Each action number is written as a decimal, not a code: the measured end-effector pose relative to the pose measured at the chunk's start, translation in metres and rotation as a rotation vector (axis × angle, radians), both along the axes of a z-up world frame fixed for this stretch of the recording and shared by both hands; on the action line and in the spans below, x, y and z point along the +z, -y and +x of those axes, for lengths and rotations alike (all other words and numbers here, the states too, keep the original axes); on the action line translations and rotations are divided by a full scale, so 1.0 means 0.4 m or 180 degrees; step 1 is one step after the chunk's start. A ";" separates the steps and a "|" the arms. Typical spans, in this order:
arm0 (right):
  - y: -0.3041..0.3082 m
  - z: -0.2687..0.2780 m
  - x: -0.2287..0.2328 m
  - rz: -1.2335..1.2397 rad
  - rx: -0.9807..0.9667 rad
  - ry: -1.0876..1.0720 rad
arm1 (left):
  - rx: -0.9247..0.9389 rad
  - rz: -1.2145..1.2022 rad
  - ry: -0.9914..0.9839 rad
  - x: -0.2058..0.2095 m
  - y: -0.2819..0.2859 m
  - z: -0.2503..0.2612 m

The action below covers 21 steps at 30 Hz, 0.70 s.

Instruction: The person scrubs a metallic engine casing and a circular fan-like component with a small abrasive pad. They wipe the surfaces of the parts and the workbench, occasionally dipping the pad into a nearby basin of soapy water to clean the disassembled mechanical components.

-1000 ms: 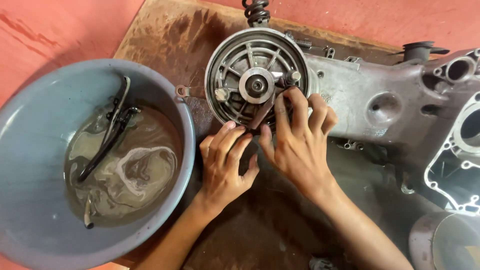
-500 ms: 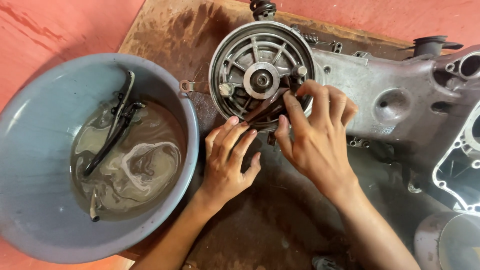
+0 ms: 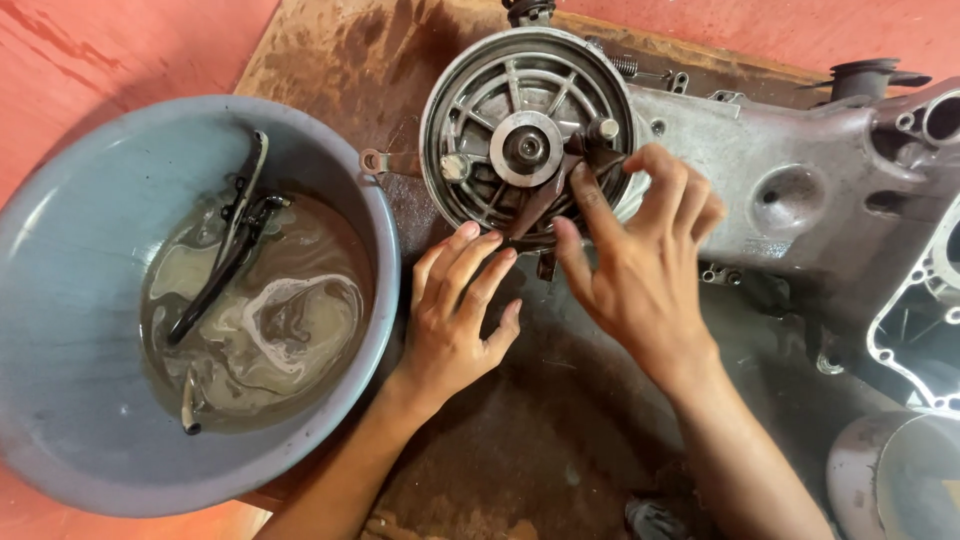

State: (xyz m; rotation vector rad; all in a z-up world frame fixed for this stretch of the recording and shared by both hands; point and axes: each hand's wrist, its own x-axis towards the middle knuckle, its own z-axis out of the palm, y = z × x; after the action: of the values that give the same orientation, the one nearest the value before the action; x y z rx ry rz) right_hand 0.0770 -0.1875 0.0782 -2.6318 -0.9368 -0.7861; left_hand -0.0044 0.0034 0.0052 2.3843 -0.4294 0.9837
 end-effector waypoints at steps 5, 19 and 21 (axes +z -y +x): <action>0.008 0.005 0.018 -0.0340 -0.0192 0.0098 | 0.0006 -0.0068 0.0061 -0.007 0.002 0.004; -0.009 -0.006 0.025 0.0011 -0.0113 -0.0104 | 0.0110 -0.0063 0.0017 -0.014 0.012 -0.004; 0.009 0.002 0.009 0.0001 -0.0013 -0.0237 | 0.0150 -0.0057 0.0027 -0.012 0.011 -0.002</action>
State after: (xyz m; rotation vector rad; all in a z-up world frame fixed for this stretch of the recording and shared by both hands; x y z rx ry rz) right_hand 0.0779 -0.1910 0.0818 -2.6437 -0.9116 -0.6840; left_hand -0.0054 -0.0011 0.0002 2.3848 -0.3674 1.0149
